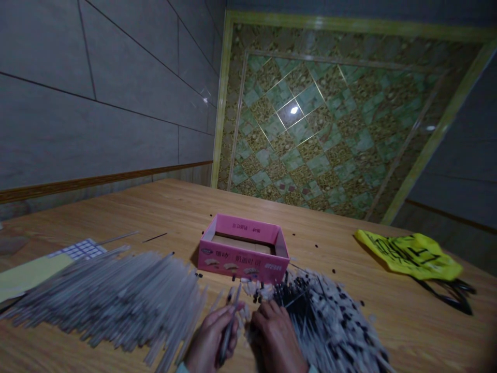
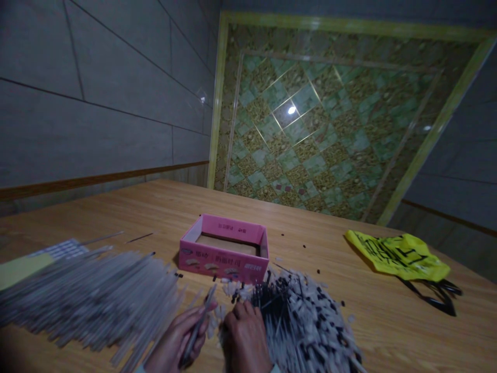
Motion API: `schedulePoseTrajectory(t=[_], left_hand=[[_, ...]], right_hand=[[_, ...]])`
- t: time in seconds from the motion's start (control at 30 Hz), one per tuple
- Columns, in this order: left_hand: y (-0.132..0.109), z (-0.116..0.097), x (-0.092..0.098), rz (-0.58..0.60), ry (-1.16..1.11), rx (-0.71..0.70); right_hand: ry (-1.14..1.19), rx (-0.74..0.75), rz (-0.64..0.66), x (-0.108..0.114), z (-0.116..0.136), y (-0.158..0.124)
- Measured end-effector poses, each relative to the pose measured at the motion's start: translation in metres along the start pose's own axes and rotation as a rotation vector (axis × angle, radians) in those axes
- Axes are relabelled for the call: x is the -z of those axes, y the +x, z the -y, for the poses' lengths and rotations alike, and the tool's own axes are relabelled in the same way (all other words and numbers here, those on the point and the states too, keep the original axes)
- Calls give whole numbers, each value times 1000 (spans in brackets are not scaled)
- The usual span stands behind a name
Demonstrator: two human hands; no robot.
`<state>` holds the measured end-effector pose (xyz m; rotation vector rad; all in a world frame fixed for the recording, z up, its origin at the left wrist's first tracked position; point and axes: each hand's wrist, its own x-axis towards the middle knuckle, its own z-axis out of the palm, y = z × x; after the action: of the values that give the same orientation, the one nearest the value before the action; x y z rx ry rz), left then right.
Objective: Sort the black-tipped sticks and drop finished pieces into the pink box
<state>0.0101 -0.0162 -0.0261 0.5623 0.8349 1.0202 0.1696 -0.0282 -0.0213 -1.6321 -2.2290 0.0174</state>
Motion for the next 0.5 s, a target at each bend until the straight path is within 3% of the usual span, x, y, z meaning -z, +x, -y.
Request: schedulePoseTrajectory(t=[0.1, 0.27, 0.37, 0.5], left_hand=[[-1, 0, -1, 12, 42, 19], [-2, 3, -2, 82, 137, -82], [-1, 5, 0, 128, 200, -99], [3, 7, 2, 209, 309, -109]], right_hand=[[39, 35, 34, 1, -5, 0], [292, 40, 38, 5, -12, -2], [631, -61, -125, 7, -17, -1], [1069, -346, -324, 5, -29, 2]])
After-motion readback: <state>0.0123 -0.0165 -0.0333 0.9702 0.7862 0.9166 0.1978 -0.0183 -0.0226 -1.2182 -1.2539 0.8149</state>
